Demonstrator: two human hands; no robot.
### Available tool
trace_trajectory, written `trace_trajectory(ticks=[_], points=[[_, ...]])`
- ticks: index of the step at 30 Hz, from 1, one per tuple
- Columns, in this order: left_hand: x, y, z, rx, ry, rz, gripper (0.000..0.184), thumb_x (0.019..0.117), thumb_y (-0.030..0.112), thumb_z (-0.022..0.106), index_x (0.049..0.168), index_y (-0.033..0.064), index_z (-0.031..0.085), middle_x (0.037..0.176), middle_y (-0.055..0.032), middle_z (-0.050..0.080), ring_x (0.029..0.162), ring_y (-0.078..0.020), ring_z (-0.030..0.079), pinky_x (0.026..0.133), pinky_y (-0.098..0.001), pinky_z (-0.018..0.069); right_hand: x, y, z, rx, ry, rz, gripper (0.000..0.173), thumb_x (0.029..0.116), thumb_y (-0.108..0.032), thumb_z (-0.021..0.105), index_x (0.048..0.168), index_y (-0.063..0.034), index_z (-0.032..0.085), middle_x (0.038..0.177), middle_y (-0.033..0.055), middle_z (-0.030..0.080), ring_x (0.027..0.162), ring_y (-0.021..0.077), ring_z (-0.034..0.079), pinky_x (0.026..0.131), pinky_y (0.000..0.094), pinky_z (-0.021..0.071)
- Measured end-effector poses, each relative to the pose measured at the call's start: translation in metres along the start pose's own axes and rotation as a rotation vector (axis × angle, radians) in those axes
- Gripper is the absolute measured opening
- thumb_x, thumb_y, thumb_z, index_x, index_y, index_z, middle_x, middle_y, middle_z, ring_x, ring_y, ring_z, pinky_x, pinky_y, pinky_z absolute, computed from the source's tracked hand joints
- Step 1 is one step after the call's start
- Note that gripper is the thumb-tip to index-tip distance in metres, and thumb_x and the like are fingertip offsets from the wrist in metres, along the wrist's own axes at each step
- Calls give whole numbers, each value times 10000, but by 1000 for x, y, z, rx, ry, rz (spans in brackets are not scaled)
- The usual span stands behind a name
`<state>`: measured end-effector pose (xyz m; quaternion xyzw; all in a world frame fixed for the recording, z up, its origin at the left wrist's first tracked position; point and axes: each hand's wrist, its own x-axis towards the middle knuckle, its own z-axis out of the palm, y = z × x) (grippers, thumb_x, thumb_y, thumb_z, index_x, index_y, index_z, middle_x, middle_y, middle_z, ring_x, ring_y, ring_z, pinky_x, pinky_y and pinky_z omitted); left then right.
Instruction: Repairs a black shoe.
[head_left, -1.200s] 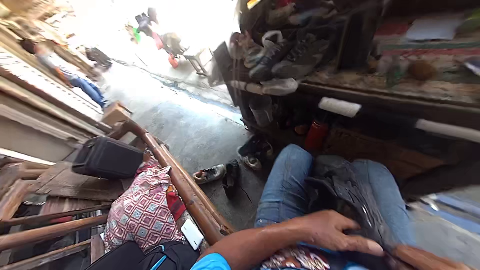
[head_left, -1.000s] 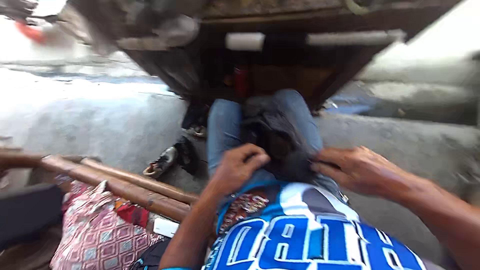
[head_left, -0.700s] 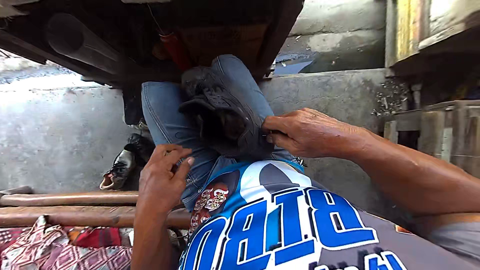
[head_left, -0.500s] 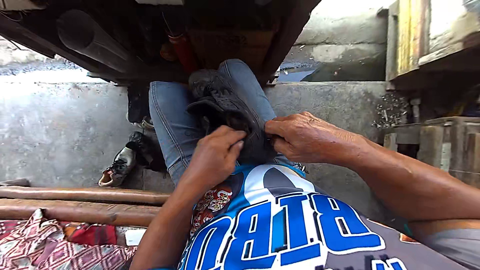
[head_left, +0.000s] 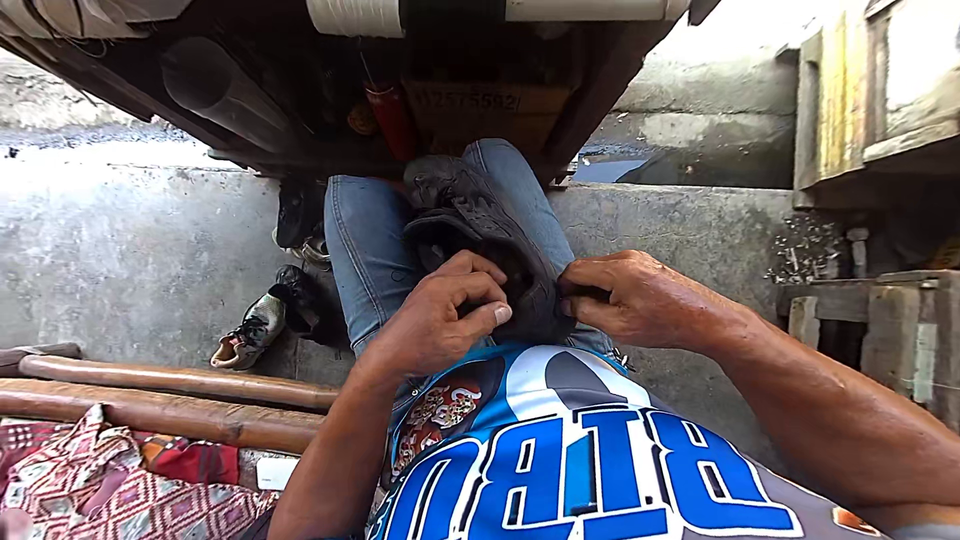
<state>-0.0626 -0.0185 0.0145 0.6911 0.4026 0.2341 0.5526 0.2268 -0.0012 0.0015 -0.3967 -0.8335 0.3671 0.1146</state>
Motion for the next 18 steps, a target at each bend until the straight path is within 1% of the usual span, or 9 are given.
trace_trajectory(ticks=[2, 3, 6, 7, 9, 11, 12, 14, 18], points=[[-4, -5, -6, -374, -43, 76, 118, 988, 102, 621, 941, 29, 701, 1275, -99, 613, 984, -149, 669, 798, -310, 620, -1, 1, 0, 26, 1, 14, 116, 895, -222, 594, 826, -204, 685, 744, -113, 623, 661, -2, 586, 571, 245, 504], [-4, -8, -5, -555, -63, 103, 137, 1010, 135, 610, 951, 39, 688, 1259, -108, 643, 908, -150, 687, 737, -311, 619, -1, 1, 1, 33, 6, 21, 120, 899, -229, 594, 832, -207, 692, 749, -118, 625, 662, -10, 584, 570, 236, 502], [2, -14, 6, -856, -52, 75, 155, 1037, 173, 589, 987, 61, 685, 986, -94, 712, 697, -91, 635, 598, -228, 533, 0, 1, 3, 41, 29, 20, 128, 900, -245, 594, 834, -213, 698, 751, -128, 628, 654, -29, 573, 562, 215, 486], [5, -15, 9, -810, 6, 22, 151, 1035, 140, 578, 983, 46, 683, 911, -82, 700, 659, -78, 603, 579, -216, 508, -1, 2, 4, 52, 31, 25, 133, 908, -255, 592, 841, -216, 699, 760, -129, 634, 660, -30, 578, 568, 215, 492], [13, -12, 16, -451, 139, -91, 148, 1021, 77, 579, 996, 14, 711, 849, -62, 686, 662, -91, 594, 598, -245, 516, -3, 6, 7, 84, 32, 55, 151, 927, -278, 583, 864, -215, 705, 780, -121, 647, 676, -24, 594, 586, 222, 508], [21, -11, 27, -35, 145, -184, 157, 1006, 90, 595, 1002, 53, 747, 938, -57, 709, 845, -136, 668, 781, -361, 577, -5, 8, 9, 107, 33, 76, 184, 948, -303, 570, 893, -202, 714, 800, -107, 654, 692, -21, 596, 606, 223, 507], [24, -11, 32, 79, 107, -201, 172, 998, 93, 586, 1005, 62, 755, 978, -72, 718, 932, -169, 683, 860, -427, 572, -7, 9, 10, 110, 33, 78, 204, 959, -312, 563, 905, -191, 719, 810, -96, 657, 701, -20, 594, 617, 223, 505], [29, -9, 35, 159, 1, -202, 215, 1004, 105, 550, 1028, 65, 761, 1002, -86, 733, 997, -195, 688, 911, -476, 545, -9, 12, 13, 111, 51, 63, 233, 967, -311, 553, 919, -160, 723, 820, -65, 661, 711, -8, 595, 630, 223, 503], [37, -10, 32, 118, -141, -215, 211, 984, 101, 540, 1021, 48, 741, 963, -80, 729, 960, -179, 679, 870, -464, 531, -12, 15, 19, 112, 108, 29, 256, 980, -306, 552, 926, -125, 724, 832, -27, 672, 719, 7, 597, 641, 216, 498]])
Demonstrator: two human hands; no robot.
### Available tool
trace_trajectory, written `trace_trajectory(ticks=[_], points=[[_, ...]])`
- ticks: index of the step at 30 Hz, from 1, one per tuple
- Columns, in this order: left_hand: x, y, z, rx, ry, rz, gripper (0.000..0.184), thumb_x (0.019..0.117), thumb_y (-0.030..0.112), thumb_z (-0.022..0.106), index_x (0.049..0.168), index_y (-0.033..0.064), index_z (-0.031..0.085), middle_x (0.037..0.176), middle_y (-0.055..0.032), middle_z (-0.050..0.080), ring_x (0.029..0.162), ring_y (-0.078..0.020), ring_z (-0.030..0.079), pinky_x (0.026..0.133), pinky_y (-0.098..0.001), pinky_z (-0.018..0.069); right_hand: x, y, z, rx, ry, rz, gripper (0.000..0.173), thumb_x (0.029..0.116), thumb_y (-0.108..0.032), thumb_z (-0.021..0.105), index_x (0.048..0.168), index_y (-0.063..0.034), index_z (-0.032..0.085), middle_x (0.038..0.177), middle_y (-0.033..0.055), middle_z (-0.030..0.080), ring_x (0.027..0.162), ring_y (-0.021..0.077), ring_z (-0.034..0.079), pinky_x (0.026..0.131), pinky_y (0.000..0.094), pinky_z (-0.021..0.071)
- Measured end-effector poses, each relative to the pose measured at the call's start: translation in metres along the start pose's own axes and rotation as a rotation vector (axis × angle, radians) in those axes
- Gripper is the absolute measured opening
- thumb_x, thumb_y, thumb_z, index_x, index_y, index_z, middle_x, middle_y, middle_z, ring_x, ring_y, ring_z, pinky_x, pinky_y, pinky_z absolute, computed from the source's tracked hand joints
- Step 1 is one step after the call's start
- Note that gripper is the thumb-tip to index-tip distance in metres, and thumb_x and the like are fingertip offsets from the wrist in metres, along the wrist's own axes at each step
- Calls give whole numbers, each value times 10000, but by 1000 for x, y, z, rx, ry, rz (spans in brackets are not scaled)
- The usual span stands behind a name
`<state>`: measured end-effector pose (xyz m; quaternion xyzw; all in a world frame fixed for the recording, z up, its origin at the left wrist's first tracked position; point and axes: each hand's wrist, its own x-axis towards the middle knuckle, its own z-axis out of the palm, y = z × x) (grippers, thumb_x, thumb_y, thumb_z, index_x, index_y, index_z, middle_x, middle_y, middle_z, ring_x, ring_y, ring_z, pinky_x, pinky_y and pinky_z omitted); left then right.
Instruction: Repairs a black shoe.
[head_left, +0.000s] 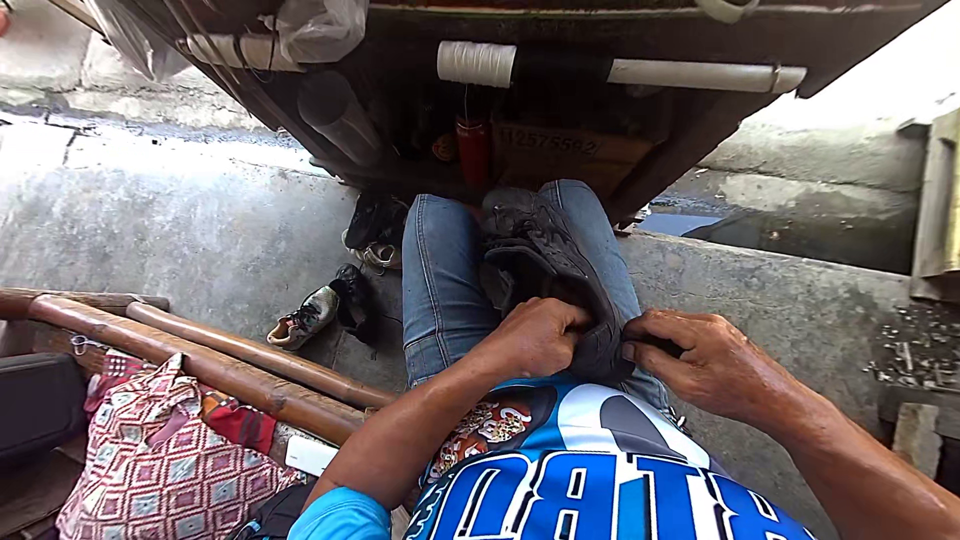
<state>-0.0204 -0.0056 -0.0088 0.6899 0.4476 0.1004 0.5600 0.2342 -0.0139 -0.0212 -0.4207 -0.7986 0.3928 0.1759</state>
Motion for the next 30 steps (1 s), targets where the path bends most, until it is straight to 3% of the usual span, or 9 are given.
trace_trajectory(ticks=[7, 9, 12, 18, 21, 23, 25, 27, 30], points=[[10, 3, -1, 95, -101, -116, 165, 917, 108, 612, 1021, 32, 715, 955, -114, 699, 958, -240, 661, 842, -504, 518, -7, 5, 6, 5, 51, 11, 282, 991, -346, 576, 925, -120, 732, 806, -36, 672, 703, -8, 592, 634, 196, 495], [10, 7, 1, 119, -68, -109, 112, 908, 89, 626, 963, 30, 703, 873, -115, 679, 871, -254, 660, 760, -518, 522, -11, 10, 3, -79, 122, 42, 403, 988, -443, 608, 834, -83, 701, 680, 3, 624, 593, 79, 574, 539, 314, 479], [6, 7, 7, 72, -6, -37, 68, 876, 42, 676, 936, 61, 703, 833, -77, 686, 797, -206, 671, 708, -486, 559, -21, 21, -9, -243, 231, 113, 538, 1007, -513, 542, 744, -50, 626, 569, 54, 537, 493, 205, 547, 450, 441, 435], [2, -9, 5, -90, 137, 120, 100, 944, 34, 639, 997, 68, 717, 891, -25, 725, 810, -83, 695, 740, -336, 613, -26, 49, -28, -256, 473, 207, 497, 1059, -407, 548, 762, -11, 583, 622, 103, 525, 541, 217, 511, 517, 433, 406], [-4, -17, 2, -193, 172, 143, 93, 893, 15, 686, 956, 74, 720, 860, -6, 734, 777, -67, 700, 706, -304, 615, -25, 46, -23, -45, 402, 186, 382, 1060, -360, 550, 847, -59, 651, 669, 4, 543, 563, 77, 484, 532, 286, 405], [-11, -26, 0, -259, 193, 164, 108, 854, 1, 688, 927, 75, 718, 827, 1, 728, 738, -60, 691, 666, -280, 605, -21, 32, -21, 211, 324, 180, 286, 1067, -290, 532, 1063, -61, 702, 735, -46, 580, 566, 9, 495, 515, 197, 433], [-18, -29, 0, -268, 209, 163, 92, 865, 11, 680, 918, 75, 721, 813, 10, 724, 730, -51, 687, 665, -265, 602, -18, 15, -16, 487, 226, 164, 316, 1077, -254, 497, 1238, -53, 680, 707, -56, 565, 515, 13, 479, 442, 185, 418], [-22, -26, 1, -235, 239, 141, 83, 889, 11, 665, 911, 74, 713, 796, 14, 717, 716, -44, 682, 654, -255, 596, -16, 5, -13, 704, 97, 116, 327, 1085, -244, 472, 1242, -55, 688, 651, -61, 547, 483, 17, 475, 415, 181, 408], [-25, -25, 3, -135, 293, 136, 94, 898, 10, 651, 906, 79, 715, 781, 28, 709, 704, -19, 670, 644, -226, 582, -13, -2, -8, 815, -134, 7, 320, 1073, -204, 482, 1065, -23, 747, 634, -62, 577, 489, -13, 486, 428, 156, 412]])
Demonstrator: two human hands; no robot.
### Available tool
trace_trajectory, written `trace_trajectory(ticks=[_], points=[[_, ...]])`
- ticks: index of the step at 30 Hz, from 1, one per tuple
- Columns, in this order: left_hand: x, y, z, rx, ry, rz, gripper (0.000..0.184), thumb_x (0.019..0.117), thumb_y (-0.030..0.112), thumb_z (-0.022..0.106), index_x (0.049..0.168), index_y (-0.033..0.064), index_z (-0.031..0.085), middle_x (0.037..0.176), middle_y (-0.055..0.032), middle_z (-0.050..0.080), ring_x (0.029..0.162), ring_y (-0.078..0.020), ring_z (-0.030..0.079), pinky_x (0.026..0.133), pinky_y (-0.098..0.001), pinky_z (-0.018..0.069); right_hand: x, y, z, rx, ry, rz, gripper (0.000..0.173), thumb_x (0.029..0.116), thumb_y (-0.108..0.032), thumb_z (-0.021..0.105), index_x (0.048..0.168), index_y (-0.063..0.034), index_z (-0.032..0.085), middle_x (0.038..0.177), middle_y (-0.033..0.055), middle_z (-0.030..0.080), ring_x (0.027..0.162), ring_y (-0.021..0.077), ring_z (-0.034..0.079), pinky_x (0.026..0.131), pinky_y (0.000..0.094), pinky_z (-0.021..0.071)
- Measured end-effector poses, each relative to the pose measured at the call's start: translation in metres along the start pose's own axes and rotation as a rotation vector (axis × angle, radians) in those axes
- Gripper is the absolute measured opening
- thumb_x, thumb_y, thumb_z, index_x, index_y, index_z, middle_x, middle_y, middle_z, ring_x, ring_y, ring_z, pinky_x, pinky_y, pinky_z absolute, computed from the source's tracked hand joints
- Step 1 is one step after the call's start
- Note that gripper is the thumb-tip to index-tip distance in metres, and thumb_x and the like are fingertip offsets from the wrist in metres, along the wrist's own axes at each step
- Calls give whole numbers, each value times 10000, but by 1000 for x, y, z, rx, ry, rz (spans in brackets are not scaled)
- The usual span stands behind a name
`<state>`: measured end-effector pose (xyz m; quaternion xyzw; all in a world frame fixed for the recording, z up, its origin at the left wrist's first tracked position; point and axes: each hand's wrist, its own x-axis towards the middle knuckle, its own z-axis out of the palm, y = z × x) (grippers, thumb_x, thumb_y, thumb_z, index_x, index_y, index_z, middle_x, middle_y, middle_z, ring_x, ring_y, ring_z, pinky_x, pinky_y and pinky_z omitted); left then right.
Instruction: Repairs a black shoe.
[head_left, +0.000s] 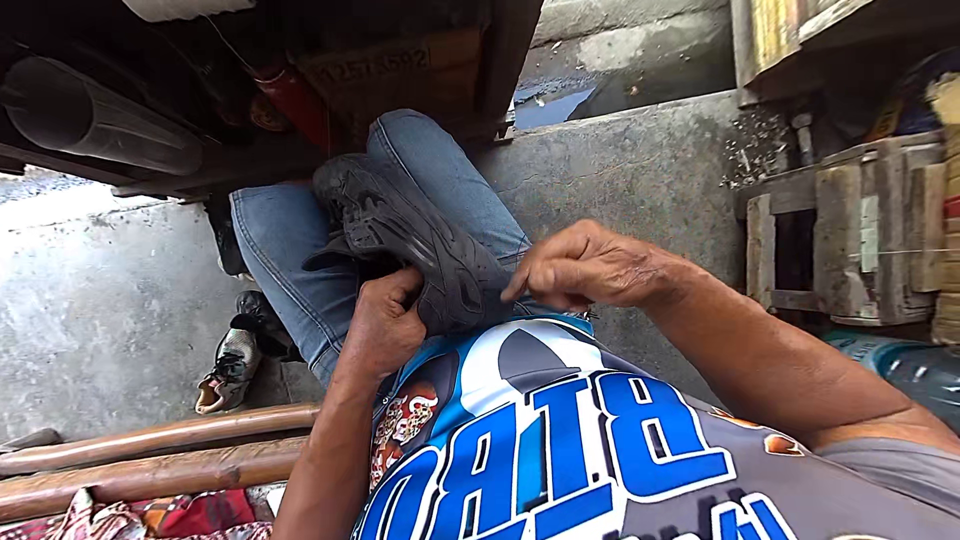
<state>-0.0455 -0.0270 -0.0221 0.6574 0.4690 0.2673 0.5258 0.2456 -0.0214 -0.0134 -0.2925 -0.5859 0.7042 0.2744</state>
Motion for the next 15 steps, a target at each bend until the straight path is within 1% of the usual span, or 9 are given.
trace_trajectory(ticks=[3, 5, 7, 8, 9, 11, 12, 14, 15], points=[[-1, -5, 0, -5, 10, 23, 96, 899, 4, 646, 910, 71, 714, 788, 26, 713, 712, -19, 674, 653, -223, 584, 2, 1, -5, -119, -181, -12, 303, 1061, -206, 530, 893, -49, 727, 661, -77, 593, 530, -48, 504, 450, 126, 398], [-1, -8, 0, -29, 14, 32, 90, 903, 3, 654, 922, 69, 713, 796, 34, 713, 723, -9, 673, 671, -215, 586, -1, -4, -12, -296, -224, 18, 310, 1037, -280, 570, 847, -96, 731, 679, -94, 603, 575, -48, 519, 483, 142, 399], [-1, -9, 1, -36, 27, 31, 97, 891, 11, 657, 923, 85, 709, 797, 49, 711, 724, -2, 671, 672, -212, 585, -8, -12, -15, -602, -180, 154, 364, 978, -479, 609, 843, -170, 745, 702, -100, 626, 623, -4, 567, 534, 232, 463], [0, -9, 0, -48, 29, 26, 102, 898, 9, 653, 935, 83, 711, 805, 46, 716, 729, -8, 675, 679, -217, 591, -10, -16, -17, -709, -138, 224, 414, 964, -564, 592, 869, -189, 741, 727, -91, 619, 645, 23, 569, 566, 274, 481], [0, -8, 0, -50, 30, 26, 99, 910, 12, 650, 940, 83, 711, 806, 46, 715, 731, -9, 676, 680, -217, 591, -10, -17, -17, -759, -59, 235, 455, 979, -585, 564, 819, -186, 715, 713, -77, 604, 636, 44, 567, 564, 294, 480], [0, -7, 2, -41, 39, 31, 93, 930, 23, 647, 946, 83, 717, 809, 47, 715, 735, -7, 676, 683, -212, 590, -8, -13, -10, -808, 177, 139, 514, 1034, -499, 535, 654, -155, 580, 606, -46, 503, 547, 80, 488, 502, 306, 382], [0, -6, 2, -36, 45, 33, 97, 939, 26, 645, 962, 78, 723, 824, 39, 721, 748, -17, 682, 694, -221, 595, -6, -10, -6, -856, 263, 93, 503, 1042, -445, 549, 647, -133, 566, 613, -25, 489, 559, 104, 489, 514, 325, 385], [-1, -4, 0, 8, 65, 42, 105, 941, 37, 643, 985, 83, 727, 851, 30, 728, 774, -29, 692, 711, -240, 604, -4, -3, 1, -912, 338, 62, 338, 1007, -326, 607, 764, -102, 676, 699, 4, 561, 624, 125, 553, 561, 338, 453], [-2, -3, -1, 56, 79, 46, 106, 939, 50, 644, 986, 91, 730, 860, 31, 727, 785, -29, 691, 714, -246, 603, -3, -1, 4, -907, 318, 87, 236, 991, -270, 609, 895, -103, 745, 772, 7, 618, 677, 118, 596, 606, 331, 505]])
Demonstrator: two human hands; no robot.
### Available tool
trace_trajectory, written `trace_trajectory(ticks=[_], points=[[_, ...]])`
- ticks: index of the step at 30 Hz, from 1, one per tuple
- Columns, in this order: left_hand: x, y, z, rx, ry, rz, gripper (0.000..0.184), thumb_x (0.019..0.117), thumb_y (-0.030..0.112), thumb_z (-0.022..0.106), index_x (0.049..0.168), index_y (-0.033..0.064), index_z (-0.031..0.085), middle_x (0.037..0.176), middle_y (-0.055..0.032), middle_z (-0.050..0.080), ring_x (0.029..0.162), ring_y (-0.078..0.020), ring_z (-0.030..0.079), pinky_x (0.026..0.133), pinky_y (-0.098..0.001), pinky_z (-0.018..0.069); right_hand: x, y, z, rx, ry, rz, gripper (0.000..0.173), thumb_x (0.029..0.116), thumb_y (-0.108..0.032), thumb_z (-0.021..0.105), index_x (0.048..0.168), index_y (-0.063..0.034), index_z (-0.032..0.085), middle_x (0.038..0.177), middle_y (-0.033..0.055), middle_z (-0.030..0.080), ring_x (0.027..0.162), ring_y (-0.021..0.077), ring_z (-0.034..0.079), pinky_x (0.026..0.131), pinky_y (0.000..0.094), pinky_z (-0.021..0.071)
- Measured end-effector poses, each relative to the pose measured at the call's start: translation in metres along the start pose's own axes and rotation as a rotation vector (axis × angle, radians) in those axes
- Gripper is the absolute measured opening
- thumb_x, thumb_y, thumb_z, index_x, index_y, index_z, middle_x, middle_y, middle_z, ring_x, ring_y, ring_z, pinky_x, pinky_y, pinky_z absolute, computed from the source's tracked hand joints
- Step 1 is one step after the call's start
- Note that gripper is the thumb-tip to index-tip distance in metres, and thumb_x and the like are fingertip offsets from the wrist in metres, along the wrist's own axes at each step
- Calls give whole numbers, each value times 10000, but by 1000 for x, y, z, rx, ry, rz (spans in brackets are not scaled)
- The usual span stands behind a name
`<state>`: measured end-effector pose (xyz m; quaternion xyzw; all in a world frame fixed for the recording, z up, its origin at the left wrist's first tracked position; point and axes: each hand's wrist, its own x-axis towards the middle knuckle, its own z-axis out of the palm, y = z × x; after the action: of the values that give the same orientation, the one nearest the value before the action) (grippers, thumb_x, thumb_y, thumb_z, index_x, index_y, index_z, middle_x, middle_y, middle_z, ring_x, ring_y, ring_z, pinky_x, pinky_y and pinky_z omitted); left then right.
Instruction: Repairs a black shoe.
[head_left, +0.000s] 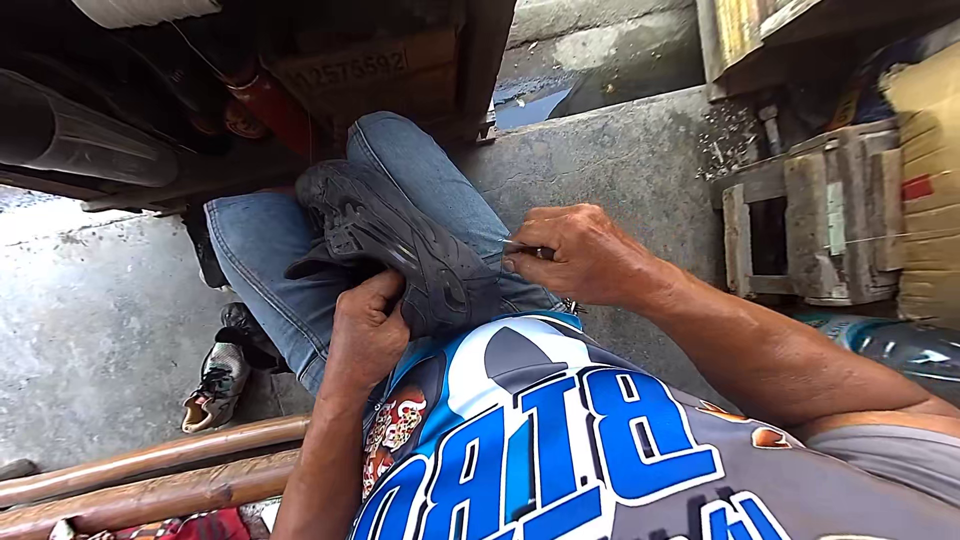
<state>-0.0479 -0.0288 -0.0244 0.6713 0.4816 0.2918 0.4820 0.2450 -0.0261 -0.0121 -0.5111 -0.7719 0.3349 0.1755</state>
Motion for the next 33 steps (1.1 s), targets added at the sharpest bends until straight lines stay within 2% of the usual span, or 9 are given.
trace_trajectory(ticks=[3, 6, 13, 18, 21, 24, 26, 31, 33], points=[[-4, 1, -3, 162, 32, 16, 109, 945, 97, 632, 978, 114, 735, 894, 34, 718, 832, -31, 682, 746, -273, 595, -1, -2, 7, 113, -198, 80, 267, 986, -212, 573, 1156, -141, 767, 945, -14, 730, 811, 78, 659, 736, 335, 556], [-5, 1, -3, 230, 55, 31, 105, 939, 103, 626, 947, 110, 731, 885, 26, 702, 833, -36, 668, 739, -274, 576, -2, 4, 11, 244, -273, 38, 164, 965, -208, 622, 922, -139, 765, 839, -45, 677, 793, 45, 624, 701, 280, 511], [-5, 1, -4, 235, 58, 44, 119, 931, 107, 621, 946, 99, 739, 934, 5, 698, 898, -51, 662, 793, -276, 566, -29, 12, -60, 1075, -126, -102, 176, 996, -257, 598, 874, -164, 684, 780, -69, 610, 531, -6, 494, 439, 157, 398], [-3, 2, -8, 298, 44, 58, 113, 931, 156, 646, 933, 110, 749, 937, -5, 691, 900, -65, 654, 785, -287, 555, -47, 46, -97, 513, 188, 113, 173, 972, -174, 570, 845, -154, 687, 752, -59, 619, 518, 21, 490, 443, 183, 411], [-2, 3, -10, 339, 15, 30, 120, 919, 199, 658, 920, 134, 758, 944, 4, 701, 910, -72, 660, 792, -324, 559, -37, 50, -75, -47, 145, 270, 311, 965, -357, 639, 1018, -66, 731, 967, 95, 654, 811, 185, 609, 710, 407, 521], [3, 7, -10, 403, -37, -33, 158, 901, 255, 659, 782, 168, 716, 862, 35, 681, 831, -71, 643, 722, -355, 534, -13, 13, -24, 131, 54, 195, 564, 844, -521, 768, 1189, -78, 713, 1116, 93, 667, 850, 161, 620, 690, 370, 539], [0, 10, -12, 505, -43, -25, 239, 914, 258, 628, 698, 161, 660, 783, 17, 658, 772, -123, 644, 668, -418, 520, 1, -11, 10, 192, -37, 134, 733, 785, -606, 801, 1287, -89, 665, 1192, 78, 652, 1020, 183, 646, 833, 421, 574], [-26, -14, -96, 738, 257, -188, 556, 1033, 461, 567, 766, -22, 636, 738, -174, 613, 708, -297, 620, 664, -527, 503, 16, 1, 35, 263, -154, 48, 534, 823, -666, 731, 732, -153, 616, 677, -41, 553, 629, 93, 535, 575, 333, 444], [-34, -26, -117, 589, 432, -220, 499, 1014, 466, 599, 751, 43, 630, 715, -50, 561, 687, -156, 556, 666, -371, 460, 16, 1, 35, 303, -171, 17, 540, 853, -633, 725, 656, -164, 543, 590, -54, 477, 543, 84, 455, 513, 310, 368]])
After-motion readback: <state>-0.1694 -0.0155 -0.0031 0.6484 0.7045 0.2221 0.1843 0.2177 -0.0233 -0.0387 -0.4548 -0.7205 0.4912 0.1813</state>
